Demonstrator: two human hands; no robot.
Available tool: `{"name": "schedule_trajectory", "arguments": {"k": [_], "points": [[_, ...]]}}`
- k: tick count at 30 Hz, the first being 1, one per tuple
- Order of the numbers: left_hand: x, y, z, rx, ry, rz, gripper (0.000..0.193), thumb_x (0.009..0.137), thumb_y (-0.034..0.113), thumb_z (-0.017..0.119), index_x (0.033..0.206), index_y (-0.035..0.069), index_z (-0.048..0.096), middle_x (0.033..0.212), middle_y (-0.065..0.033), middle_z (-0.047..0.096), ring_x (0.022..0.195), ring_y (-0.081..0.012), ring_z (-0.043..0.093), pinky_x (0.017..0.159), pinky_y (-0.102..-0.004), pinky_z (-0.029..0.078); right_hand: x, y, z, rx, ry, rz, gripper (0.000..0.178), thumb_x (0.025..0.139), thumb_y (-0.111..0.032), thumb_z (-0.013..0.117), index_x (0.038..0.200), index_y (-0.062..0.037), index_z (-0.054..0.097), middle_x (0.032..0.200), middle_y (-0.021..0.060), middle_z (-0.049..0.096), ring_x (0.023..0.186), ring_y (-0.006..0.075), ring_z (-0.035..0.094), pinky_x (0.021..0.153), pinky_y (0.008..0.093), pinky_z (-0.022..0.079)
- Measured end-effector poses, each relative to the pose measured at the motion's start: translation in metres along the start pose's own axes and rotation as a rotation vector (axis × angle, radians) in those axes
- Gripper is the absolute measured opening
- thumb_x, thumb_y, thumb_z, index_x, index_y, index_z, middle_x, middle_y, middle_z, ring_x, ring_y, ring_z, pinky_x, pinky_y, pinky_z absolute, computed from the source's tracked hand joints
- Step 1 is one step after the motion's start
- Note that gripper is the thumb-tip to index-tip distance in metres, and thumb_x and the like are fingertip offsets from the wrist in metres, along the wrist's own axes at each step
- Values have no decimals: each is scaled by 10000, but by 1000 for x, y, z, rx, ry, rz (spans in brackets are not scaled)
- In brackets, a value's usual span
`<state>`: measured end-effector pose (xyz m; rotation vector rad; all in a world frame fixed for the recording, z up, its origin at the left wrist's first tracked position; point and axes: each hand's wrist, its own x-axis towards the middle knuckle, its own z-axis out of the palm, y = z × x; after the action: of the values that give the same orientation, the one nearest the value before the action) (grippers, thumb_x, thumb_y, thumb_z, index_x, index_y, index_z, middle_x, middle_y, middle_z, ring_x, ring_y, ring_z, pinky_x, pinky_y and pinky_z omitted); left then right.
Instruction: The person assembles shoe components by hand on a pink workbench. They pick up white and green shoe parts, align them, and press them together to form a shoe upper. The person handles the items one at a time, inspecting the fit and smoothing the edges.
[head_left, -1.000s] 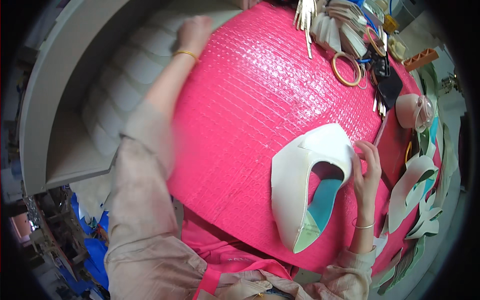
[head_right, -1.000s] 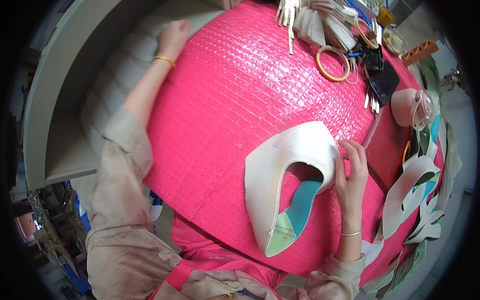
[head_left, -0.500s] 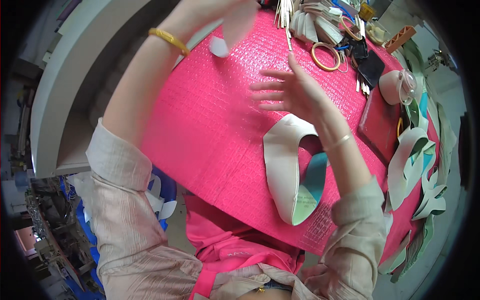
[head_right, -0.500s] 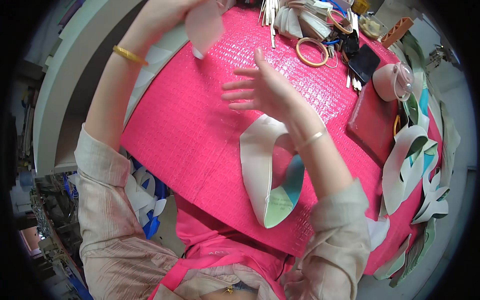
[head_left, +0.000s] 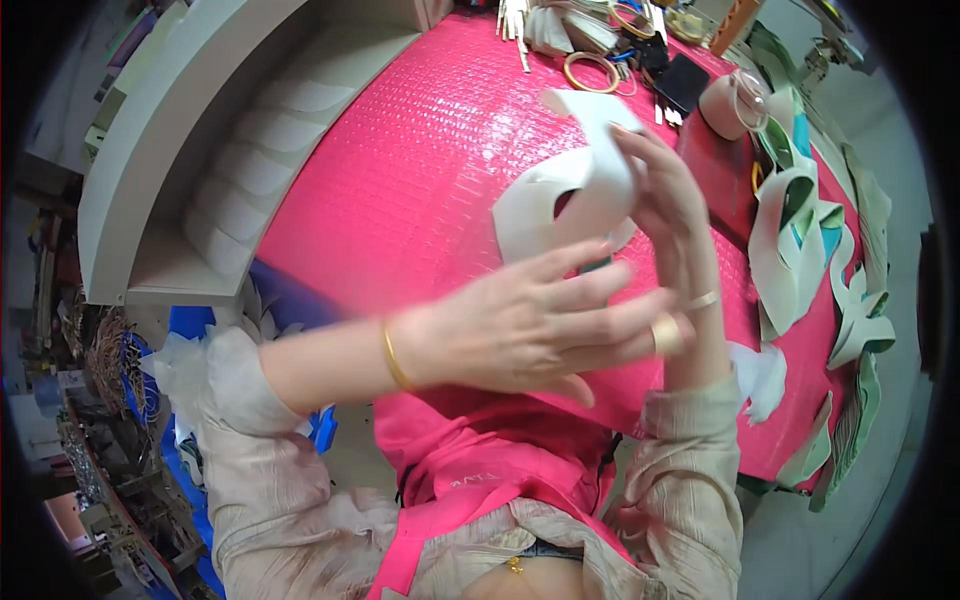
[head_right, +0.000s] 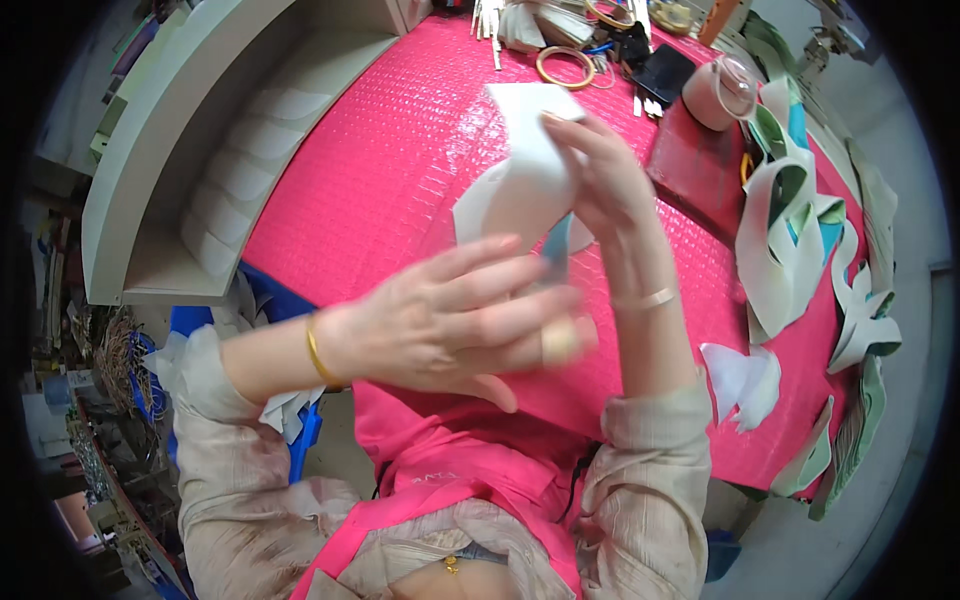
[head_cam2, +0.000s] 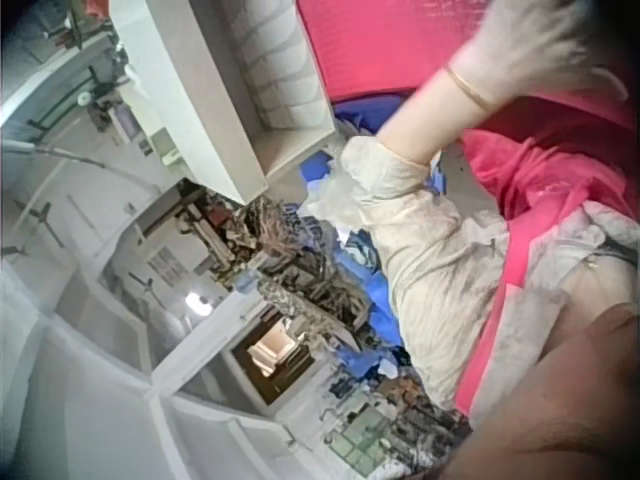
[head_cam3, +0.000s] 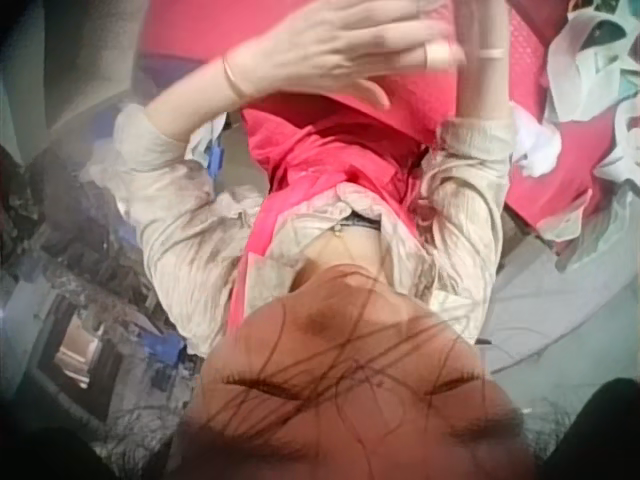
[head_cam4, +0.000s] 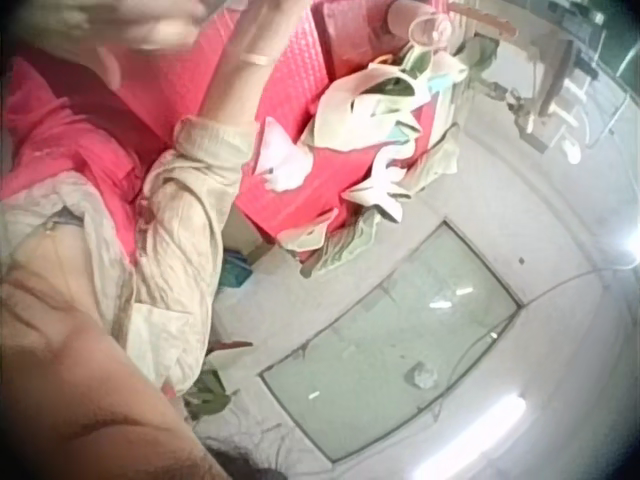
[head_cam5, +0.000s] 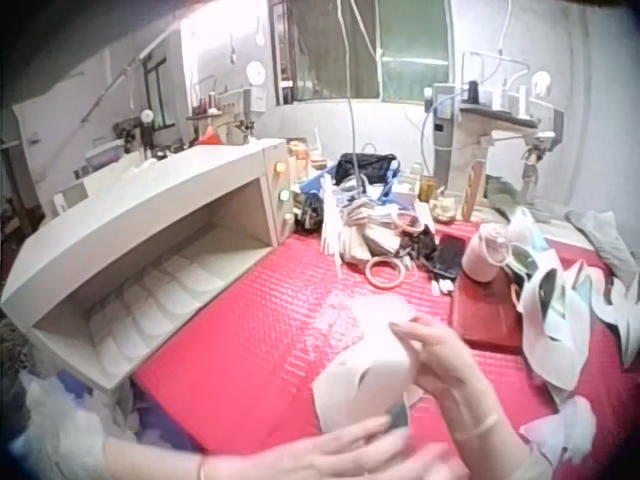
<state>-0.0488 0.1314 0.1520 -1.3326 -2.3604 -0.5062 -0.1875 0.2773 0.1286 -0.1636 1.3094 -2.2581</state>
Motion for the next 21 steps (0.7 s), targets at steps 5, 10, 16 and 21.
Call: {"name": "schedule_trajectory", "arguments": {"k": [5,10,16,21], "points": [[12,20,49,216,-645,-61,497,643,359,672,993,10,627,915,-136,590,870,-240,561,892,-378,392,-90,-31,-50,-4,180,-333,288,828,-65,566,1093,14,488,998,83,582,914,150,585,806,274,483],[50,-12,18,-482,-469,-477,274,801,245,602,804,-21,666,664,-72,617,620,-172,585,659,-297,470,-134,-23,-38,-74,265,-534,366,815,-10,573,1161,18,457,1030,96,579,909,154,586,803,267,478],[54,-4,-1,-1472,279,-793,421,942,326,405,1036,-44,585,992,-81,624,977,-143,558,890,-260,393,-129,-11,5,-197,175,-747,458,764,48,626,1192,20,463,1010,81,601,931,137,579,805,246,460],[57,0,6,-1467,353,-867,485,958,377,311,1180,-19,483,1154,-101,538,1099,-169,484,955,-324,346,-122,-15,14,-263,170,-809,416,770,54,619,1164,26,489,1009,82,604,933,136,580,813,252,462]]}}
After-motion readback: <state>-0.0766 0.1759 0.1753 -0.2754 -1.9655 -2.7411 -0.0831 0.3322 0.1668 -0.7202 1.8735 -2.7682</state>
